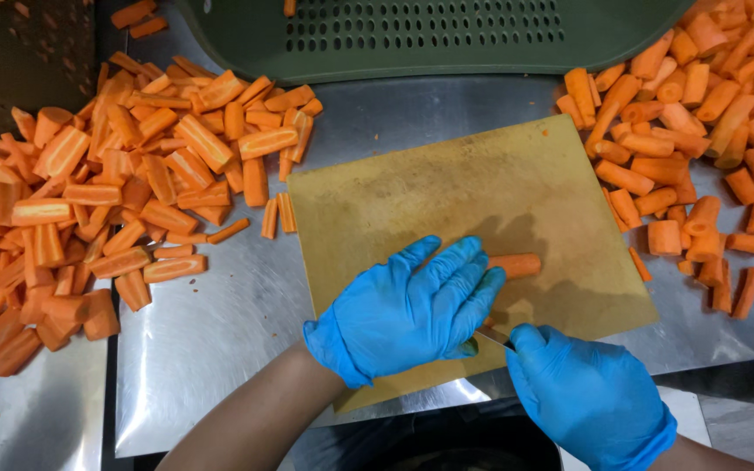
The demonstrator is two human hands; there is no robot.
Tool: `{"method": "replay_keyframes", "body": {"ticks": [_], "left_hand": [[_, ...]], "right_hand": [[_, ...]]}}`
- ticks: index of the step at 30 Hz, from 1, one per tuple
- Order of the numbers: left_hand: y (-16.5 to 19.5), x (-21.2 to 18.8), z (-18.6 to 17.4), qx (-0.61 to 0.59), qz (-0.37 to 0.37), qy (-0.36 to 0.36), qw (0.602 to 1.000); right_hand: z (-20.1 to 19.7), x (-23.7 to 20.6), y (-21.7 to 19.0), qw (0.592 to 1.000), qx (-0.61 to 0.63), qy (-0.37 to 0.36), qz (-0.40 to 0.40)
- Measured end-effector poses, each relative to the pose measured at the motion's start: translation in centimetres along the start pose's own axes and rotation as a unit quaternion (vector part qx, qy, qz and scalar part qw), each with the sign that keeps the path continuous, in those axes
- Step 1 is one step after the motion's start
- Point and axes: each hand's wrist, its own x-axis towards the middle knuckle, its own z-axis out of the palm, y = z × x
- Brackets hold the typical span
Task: The person cuts carrot sticks into smaller pieces on a yellow cutting board using a knife. They repeatedly pick up carrot sticks, slice them, and push the cut pieces aside on the board.
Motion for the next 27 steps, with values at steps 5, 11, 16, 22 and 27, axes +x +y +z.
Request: {"method": "replay_keyframes", "body": {"ticks": [5, 11, 16, 22, 27], "left_hand": [[0.6, 0.1, -0.6, -0.045, -0.067, -0.052, 0.995], [0.0, 0.4, -0.8, -0.088, -0.066, -0.067, 0.992], [-0.4, 0.2, 0.5, -0.077, -0.055, -0.085, 0.992], [-1.5, -0.1, 2.8, -0.168, -0.068, -0.100, 0.978], [-1.0, -0.4, 3.8, -0.189, -0.102, -0.061, 0.975]], "right_hand": [[0.1, -0.1, -0.2, 0.996, -0.049, -0.076, 0.011], [0.5, -0.1, -0.2, 0.995, -0.023, -0.087, 0.030], [1.3, -0.3, -0.5, 0.980, -0.007, -0.168, 0.104], [4.2, 0.7, 0.0, 0.961, 0.007, -0.243, 0.132], [4.5, 0.9, -0.1, 0.948, 0.033, -0.271, 0.166]]}}
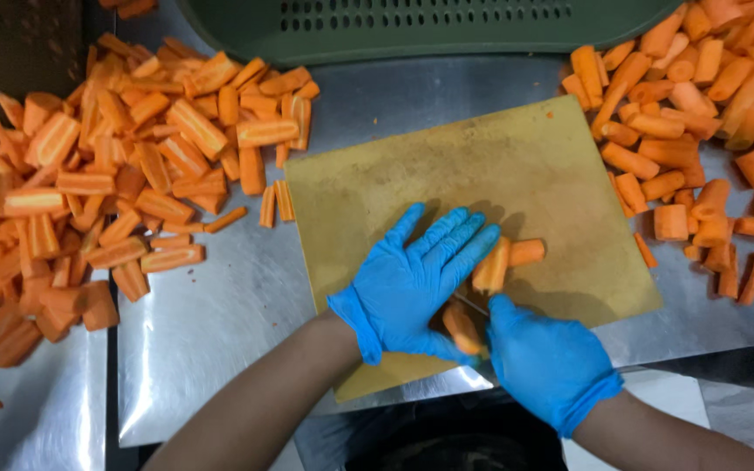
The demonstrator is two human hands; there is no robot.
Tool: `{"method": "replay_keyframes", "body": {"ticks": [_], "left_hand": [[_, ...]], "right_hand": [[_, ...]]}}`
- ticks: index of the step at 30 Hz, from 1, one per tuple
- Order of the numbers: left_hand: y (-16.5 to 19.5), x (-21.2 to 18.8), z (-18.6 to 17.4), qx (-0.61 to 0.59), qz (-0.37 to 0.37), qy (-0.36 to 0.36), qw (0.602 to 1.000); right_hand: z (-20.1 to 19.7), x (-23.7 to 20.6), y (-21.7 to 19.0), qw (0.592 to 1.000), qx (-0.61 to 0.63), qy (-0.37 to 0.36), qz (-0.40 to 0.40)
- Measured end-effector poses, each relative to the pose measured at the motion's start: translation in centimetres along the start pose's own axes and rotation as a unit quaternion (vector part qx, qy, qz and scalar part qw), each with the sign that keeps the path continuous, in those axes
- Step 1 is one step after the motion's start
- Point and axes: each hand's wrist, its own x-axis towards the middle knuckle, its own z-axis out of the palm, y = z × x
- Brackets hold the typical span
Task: The person cuts carrot sticks into smaller pieces on a yellow cutting board using a knife. They repeatedly pick up carrot sticks, slice them, and push the cut pieces aside on the board.
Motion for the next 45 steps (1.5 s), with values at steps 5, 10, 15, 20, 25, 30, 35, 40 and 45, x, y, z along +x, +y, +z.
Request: {"method": "replay_keyframes", "body": {"ticks": [5, 10, 15, 20, 25, 30, 35, 40, 45], "left_hand": [[-0.2, -0.2, 0.4, 0.079, 0.046, 0.025, 0.995], [-1.0, -0.7, 0.1, 0.015, 0.077, 0.045, 0.996], [-0.1, -0.7, 1.2, -0.224, -0.179, -0.014, 0.958], [-0.1, -0.1, 2.1, -0.219, -0.292, 0.062, 0.929], [-0.3, 0.1, 1.0, -0.175, -0.307, 0.096, 0.931], [-0.7, -0.3, -0.7, -0.342, -0.269, -0.022, 0.900], [-0.9, -0.5, 0.2, -0.207, -0.097, 0.019, 0.973], [-1.5, -0.5, 1.5, -0.080, -0.007, 0.073, 0.994], [-1.6, -0.5, 2.5, -0.140, -0.073, 0.064, 0.985]], "right_hand": [[-1.0, 0.8, 1.1, 0.995, 0.089, 0.013, -0.037], [0.0, 1.0, 2.4, 0.983, 0.179, 0.041, -0.019], [0.9, 0.9, 2.0, 0.970, 0.224, 0.096, 0.003], [0.1, 0.8, 1.2, 0.983, 0.170, 0.070, 0.025], [-0.7, 1.5, 0.7, 0.988, 0.147, 0.035, 0.037], [-0.8, 1.8, 0.5, 0.985, 0.157, 0.032, 0.068], [-0.9, 2.1, 0.6, 0.987, 0.144, 0.047, 0.047], [-0.9, 2.4, 0.5, 0.988, 0.129, 0.075, 0.034], [0.3, 0.9, 0.1, 0.963, 0.205, 0.164, 0.062]]}}
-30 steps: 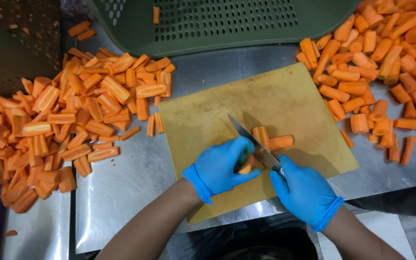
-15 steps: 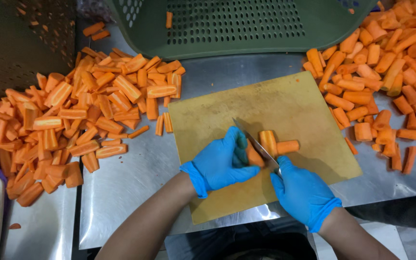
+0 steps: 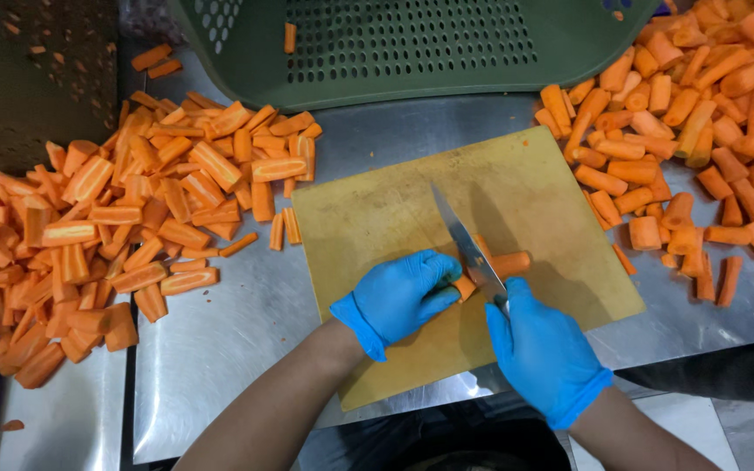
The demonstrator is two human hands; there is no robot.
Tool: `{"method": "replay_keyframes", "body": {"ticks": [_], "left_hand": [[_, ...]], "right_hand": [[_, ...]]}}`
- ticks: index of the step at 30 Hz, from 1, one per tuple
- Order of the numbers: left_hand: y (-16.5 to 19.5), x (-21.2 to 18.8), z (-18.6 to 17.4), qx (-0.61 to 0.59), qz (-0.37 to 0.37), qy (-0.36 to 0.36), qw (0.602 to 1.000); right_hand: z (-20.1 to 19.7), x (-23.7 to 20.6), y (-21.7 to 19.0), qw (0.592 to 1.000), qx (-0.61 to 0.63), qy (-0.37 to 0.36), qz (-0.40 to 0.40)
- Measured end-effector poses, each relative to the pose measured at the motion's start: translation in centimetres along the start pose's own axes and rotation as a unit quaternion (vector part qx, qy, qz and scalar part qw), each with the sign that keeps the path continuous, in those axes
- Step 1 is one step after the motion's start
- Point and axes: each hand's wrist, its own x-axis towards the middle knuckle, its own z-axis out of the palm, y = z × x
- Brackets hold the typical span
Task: The person cuts carrot sticks into smaller pieces on a yellow cutting board using a knife. They repeatedly pick up carrot sticks, slice them, and push the cut pieces aside on the board.
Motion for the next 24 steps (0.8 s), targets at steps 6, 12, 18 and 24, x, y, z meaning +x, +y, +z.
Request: {"method": "replay_keyframes", "body": {"ticks": [6, 12, 18, 24], "left_hand": [[-0.2, 0.0, 0.8, -0.080, -0.064, -0.007, 0.995], [-0.1, 0.1, 1.1, -0.073, -0.049, 0.005, 0.996], [0.3, 0.2, 1.1, -0.114, -0.062, 0.005, 0.992], [0.7, 0.2, 0.6, -0.120, -0.149, -0.041, 0.981]], "right_hand": [[1.2, -0.9, 0.5, 0.999, 0.017, 0.008, -0.032], [0.9, -1.0, 0.8, 1.000, 0.014, -0.002, -0.007], [0.8, -0.8, 0.6, 1.000, -0.007, -0.007, -0.013], [0.5, -0.5, 0.1, 0.999, -0.031, -0.044, 0.002]]}}
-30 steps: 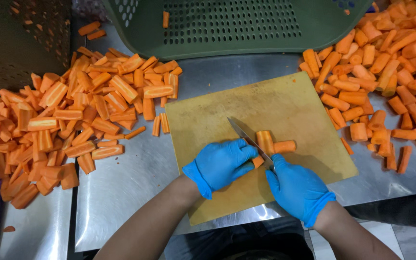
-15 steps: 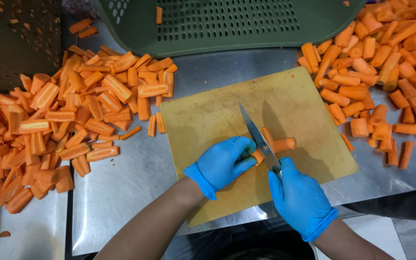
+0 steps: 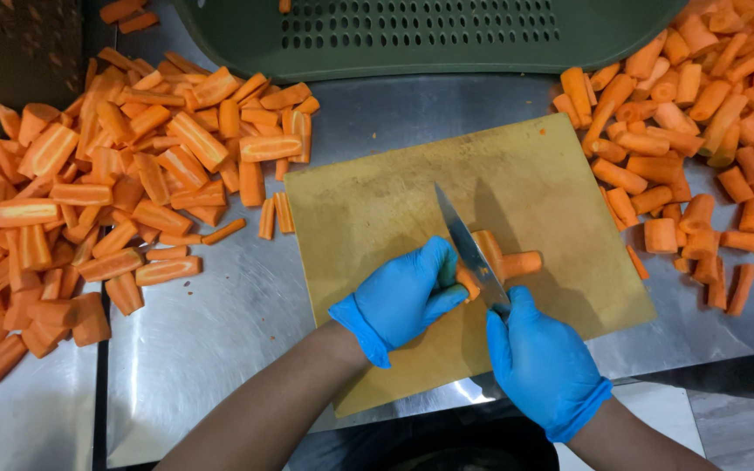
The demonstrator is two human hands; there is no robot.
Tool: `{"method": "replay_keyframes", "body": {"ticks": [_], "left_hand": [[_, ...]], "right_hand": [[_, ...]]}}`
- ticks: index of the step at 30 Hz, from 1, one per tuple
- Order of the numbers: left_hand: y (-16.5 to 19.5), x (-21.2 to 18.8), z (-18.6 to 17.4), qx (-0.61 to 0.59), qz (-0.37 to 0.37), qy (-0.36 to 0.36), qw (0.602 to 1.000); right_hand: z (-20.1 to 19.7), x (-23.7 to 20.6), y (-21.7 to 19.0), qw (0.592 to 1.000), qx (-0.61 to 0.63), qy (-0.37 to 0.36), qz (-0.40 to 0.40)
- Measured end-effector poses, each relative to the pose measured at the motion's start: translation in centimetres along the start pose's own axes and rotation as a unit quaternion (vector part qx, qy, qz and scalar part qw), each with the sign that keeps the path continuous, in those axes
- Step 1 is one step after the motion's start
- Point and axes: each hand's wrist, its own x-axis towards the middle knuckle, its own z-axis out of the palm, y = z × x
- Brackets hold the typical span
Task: The person cuts carrot sticks into smaller pieces on a yellow cutting board using a knife. They repeatedly pick up carrot sticks, slice them, and push the cut pieces aside on the board.
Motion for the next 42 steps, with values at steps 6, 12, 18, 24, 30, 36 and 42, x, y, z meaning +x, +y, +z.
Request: {"method": "replay_keyframes", "body": {"ticks": [6, 12, 18, 24, 30, 36, 42], "left_hand": [[-0.8, 0.1, 0.0, 0.011, 0.069, 0.027, 0.997], [-0.5, 0.1, -0.5, 0.032, 0.072, 0.033, 0.996], [2.3, 0.3, -4.3, 0.237, 0.248, 0.213, 0.915], [2.7, 6.0, -4.7, 0.328, 0.253, 0.062, 0.908], [0.0, 7.3, -3.4, 0.357, 0.238, 0.024, 0.903], [-1.9, 7.6, -2.4, 0.356, 0.185, 0.003, 0.916], [-2.8, 6.6, -2.5, 0.347, 0.197, 0.046, 0.916]], "right_hand": [[0.0, 0.3, -0.4, 0.999, -0.028, -0.009, -0.019], [0.0, 0.8, -1.4, 0.997, -0.030, -0.059, 0.025], [-0.3, 0.9, -2.2, 0.996, -0.057, -0.064, 0.007], [-0.2, 0.9, -2.4, 0.997, -0.058, -0.046, 0.011], [-1.2, 1.3, -2.5, 0.993, -0.065, -0.102, 0.018], [-1.5, 1.8, -2.4, 0.991, -0.076, -0.113, 0.012], [0.0, 2.2, -3.1, 0.990, -0.079, -0.117, 0.029]]}}
